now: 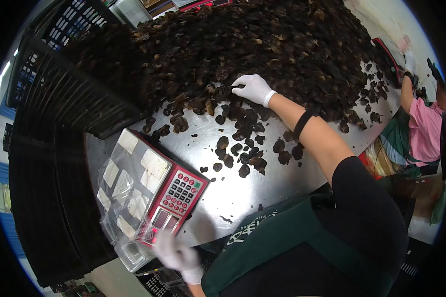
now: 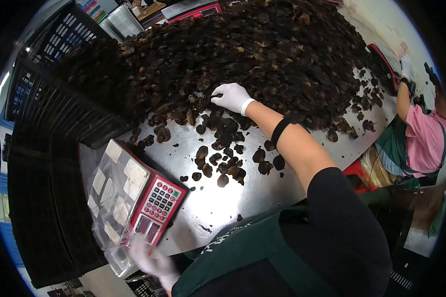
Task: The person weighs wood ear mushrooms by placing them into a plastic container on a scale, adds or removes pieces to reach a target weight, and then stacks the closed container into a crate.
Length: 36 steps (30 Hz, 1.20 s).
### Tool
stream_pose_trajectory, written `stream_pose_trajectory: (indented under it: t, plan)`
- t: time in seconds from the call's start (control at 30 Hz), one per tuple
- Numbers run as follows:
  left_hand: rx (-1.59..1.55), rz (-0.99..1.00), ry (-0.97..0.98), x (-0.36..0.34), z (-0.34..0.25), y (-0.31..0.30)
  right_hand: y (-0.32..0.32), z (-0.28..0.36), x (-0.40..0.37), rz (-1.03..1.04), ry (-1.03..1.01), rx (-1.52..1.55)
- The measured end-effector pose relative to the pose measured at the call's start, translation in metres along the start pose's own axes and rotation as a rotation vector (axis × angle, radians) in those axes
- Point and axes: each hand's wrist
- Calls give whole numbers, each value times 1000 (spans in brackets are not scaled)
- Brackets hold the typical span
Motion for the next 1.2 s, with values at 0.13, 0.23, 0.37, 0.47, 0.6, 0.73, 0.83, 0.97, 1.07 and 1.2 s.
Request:
stream_pose_trajectory:
  t: [0.13, 0.23, 0.37, 0.47, 0.6, 0.73, 0.83, 0.97, 1.07, 1.2]
  plan:
    - [253, 28, -271, 13, 74, -31, -24, 26, -7, 14, 215, 469]
    - [328, 150, -201, 17, 87, -32, -27, 48, -26, 37, 343, 883]
    - [362, 308, -172, 9, 89, -10, -57, 87, -55, 449, 534, 1571]
    - [276, 203, -147, 18, 68, 8, -38, 81, -61, 523, 524, 1876]
    - [154, 191, -189, 28, 46, 19, -31, 96, -58, 516, 522, 2014]
    - [110, 135, -122, 38, 35, 11, -21, 126, -57, 611, 600, 2201]
    - [55, 86, -167, 40, 40, 8, -8, 143, -55, 602, 640, 2092]
    - [109, 42, -97, 67, 40, -9, 16, 158, -50, 858, 495, 2040]
    - [60, 19, -54, 88, 28, -16, 27, 180, -54, 893, 592, 2099]
    - [-168, 44, 35, 102, -8, 3, 29, 203, -64, 785, 569, 1928]
Point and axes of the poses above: each hand's wrist, its own x-axis towards the middle knuckle, its own y-axis out of the palm, z = x × y, and after that the axes turned 10 degrees about x, right-handed
